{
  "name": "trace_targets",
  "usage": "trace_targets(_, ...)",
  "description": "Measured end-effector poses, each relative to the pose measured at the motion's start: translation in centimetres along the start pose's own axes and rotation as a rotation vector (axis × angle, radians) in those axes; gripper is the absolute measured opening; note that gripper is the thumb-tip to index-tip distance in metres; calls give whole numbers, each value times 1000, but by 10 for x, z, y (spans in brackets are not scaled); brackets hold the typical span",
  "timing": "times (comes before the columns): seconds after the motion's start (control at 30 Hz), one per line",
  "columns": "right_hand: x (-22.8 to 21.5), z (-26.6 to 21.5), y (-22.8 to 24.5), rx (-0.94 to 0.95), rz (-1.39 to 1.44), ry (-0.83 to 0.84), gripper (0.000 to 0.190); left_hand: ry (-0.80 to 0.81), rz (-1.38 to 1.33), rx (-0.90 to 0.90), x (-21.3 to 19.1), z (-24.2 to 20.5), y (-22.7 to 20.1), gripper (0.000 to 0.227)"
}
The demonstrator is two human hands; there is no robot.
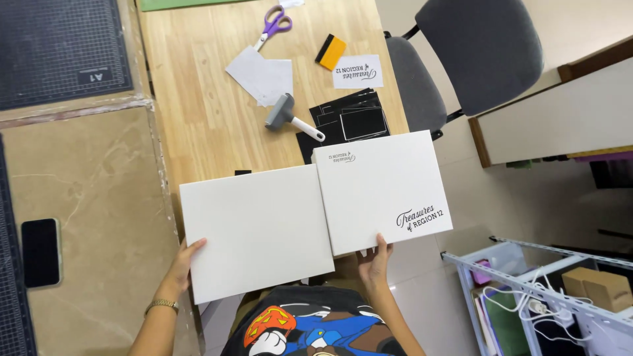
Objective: Applying vinyl decals to white boxes using a weeding tool and a squeegee
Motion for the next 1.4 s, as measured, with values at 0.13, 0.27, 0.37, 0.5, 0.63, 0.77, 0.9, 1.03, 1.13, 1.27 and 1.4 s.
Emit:
trace_targets(0.13, 45, -75, 50, -1, -168, 112, 94, -33, 23, 114, -7, 27, 7, 72)
trace_targets(0.27, -3, -29, 32, 130, -443, 80, 90, -89, 66, 242, -16, 39, 3, 58)
trace_targets(0.37, -56, 24, 25, 184, -829, 163, 67, -165, 126, 281, -8, 12, -8, 56)
trace_targets(0.5, -19, -15, 90, 306, -1499, 777, 35, -239, 307, 375, -11, 5, -12, 55)
trace_targets(0.63, 106, 28, 219, -116, -1212, 936, 37, -412, 473, 381, -7, -11, -14, 54)
trace_targets(0.77, 215, 147, 306, -510, -1042, 442, 25, -656, 715, 811, 31, -70, -20, 64)
trace_targets(0.9, 321, 228, 299, -549, -1043, 270, 52, -820, 818, 980, 94, -153, 36, 62)
trace_targets(1.03, 368, 283, 266, -507, -1225, 124, 84, -1006, 738, 440, 45, -123, 222, 88)
trace_targets(1.13, 380, 338, 251, -466, -1271, 28, 110, -1044, 719, 498, 53, -116, 230, 88)
trace_targets(1.27, 369, 449, 257, -508, -1235, -3, 72, -992, 734, 642, 69, -118, 222, 86)
trace_targets(1.4, 329, 458, 290, -378, -700, 121, 29, -911, 740, 792, 83, -126, 224, 85)
Point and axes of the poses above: each hand's wrist, its own z-axis towards the middle knuckle, its own x-axis out of the palm, y = z × x, the point moved 10 cm from there along z, towards the middle knuckle, and after that the axes turned 9 degrees about -z, right-handed, at the moved point
